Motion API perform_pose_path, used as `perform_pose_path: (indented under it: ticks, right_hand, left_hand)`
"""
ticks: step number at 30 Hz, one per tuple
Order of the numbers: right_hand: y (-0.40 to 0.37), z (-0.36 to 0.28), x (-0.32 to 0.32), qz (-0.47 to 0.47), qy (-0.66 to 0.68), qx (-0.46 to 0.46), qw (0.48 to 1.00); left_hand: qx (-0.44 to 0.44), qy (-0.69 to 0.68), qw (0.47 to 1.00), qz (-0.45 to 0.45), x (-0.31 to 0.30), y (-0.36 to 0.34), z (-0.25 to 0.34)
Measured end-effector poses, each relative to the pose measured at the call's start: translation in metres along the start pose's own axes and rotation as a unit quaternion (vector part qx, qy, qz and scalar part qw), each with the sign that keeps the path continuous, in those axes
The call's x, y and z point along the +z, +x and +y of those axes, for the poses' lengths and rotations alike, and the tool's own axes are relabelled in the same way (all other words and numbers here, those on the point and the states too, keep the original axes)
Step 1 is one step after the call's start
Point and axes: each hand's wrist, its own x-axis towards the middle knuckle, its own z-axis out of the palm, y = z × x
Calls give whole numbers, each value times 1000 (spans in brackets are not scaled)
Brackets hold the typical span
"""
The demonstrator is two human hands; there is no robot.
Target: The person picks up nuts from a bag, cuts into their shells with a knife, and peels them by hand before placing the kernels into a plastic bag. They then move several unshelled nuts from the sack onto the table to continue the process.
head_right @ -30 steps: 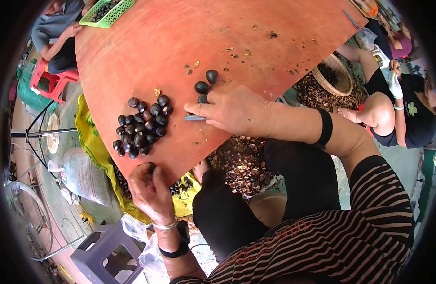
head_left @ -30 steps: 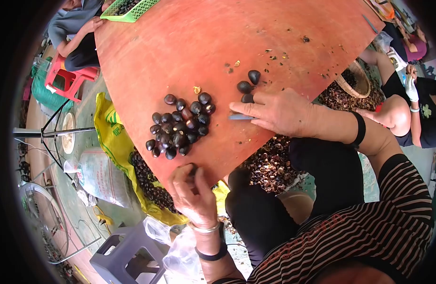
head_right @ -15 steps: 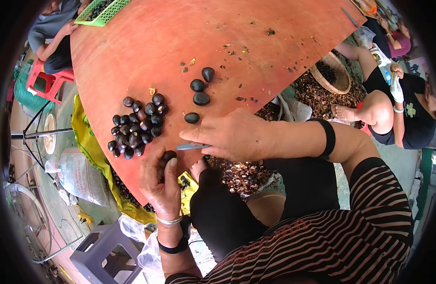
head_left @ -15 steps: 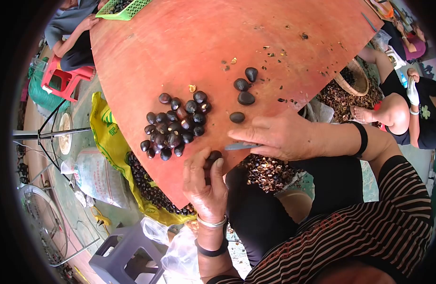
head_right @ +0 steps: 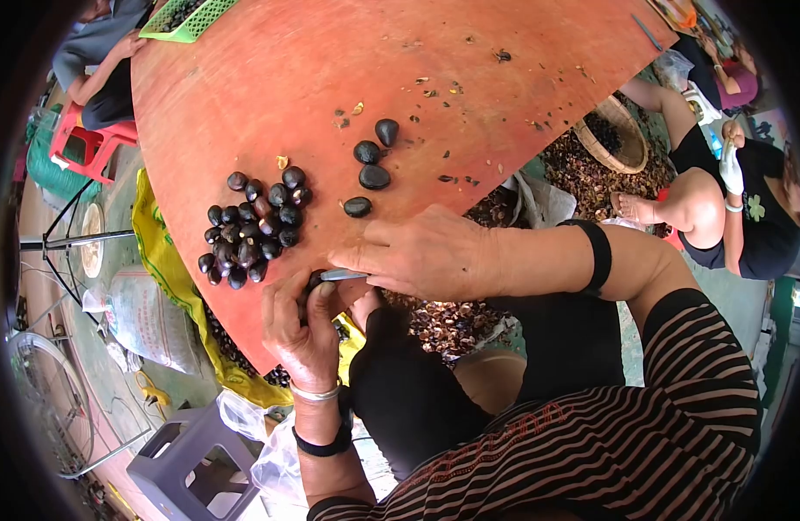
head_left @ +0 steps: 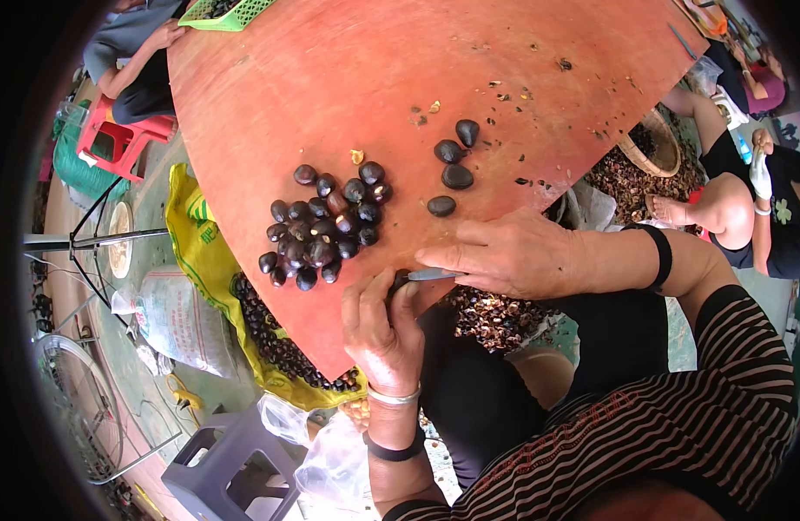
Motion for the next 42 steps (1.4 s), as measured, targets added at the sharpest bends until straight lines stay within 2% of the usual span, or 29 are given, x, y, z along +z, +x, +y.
perform_pose_path:
  ticks: [3, 6, 8, 9, 11, 15, 17, 24, 27, 33, 35, 38, 42]
  right_hand:
    - [1, -1, -1, -3, -5, -1, 1000]
    - [4, -2, -6, -41, -45, 21, 998]
    - [7, -1, -10, -78, -87, 0, 993]
    - [7, 1, -11, -77, -89, 1, 993]
    - [8, 3, -12, 5, -126, -7, 992]
    - [6, 1, -12, 19, -76, -1, 997]
    - [7, -2, -8, -23, -1, 4, 1000]
    - [10, -2, -6, -27, 2, 4, 1000]
    - [10, -1, -1, 4, -46, -18, 999]
    - [0, 4, -17, -11, -64, -15, 998]
    - [-6, 3, -32, -127, -51, 64, 988]
    - [-22, 14, -32, -67, -30, 68, 995]
    - [-30, 19, -35, -48, 15, 53, 997]
  left_hand:
    - [1, 9, 1000, 3, 1, -1, -2]
    - [8, 18, 1000, 6, 2, -3, -3]
    - [24, 15, 1000, 13, 2, -3, -4]
    - [26, 15, 999, 14, 2, -2, -3]
    - [32, 20, 999, 11, 0, -2, -3]
    - [18, 12, 1000, 18, 3, -4, -4]
    - [15, 15, 1000, 18, 2, -4, -3]
    - [21, 3, 1000, 21, 4, -4, -5]
    - [22, 15, 999, 21, 0, -2, -3]
    - [33, 14, 999, 17, 3, -1, -3]
    - [12, 27, 1000, -1, 2, 2, 2]
    - [61, 23, 998, -23, 11, 15, 9]
    - [59, 31, 996, -56, 27, 30, 11]
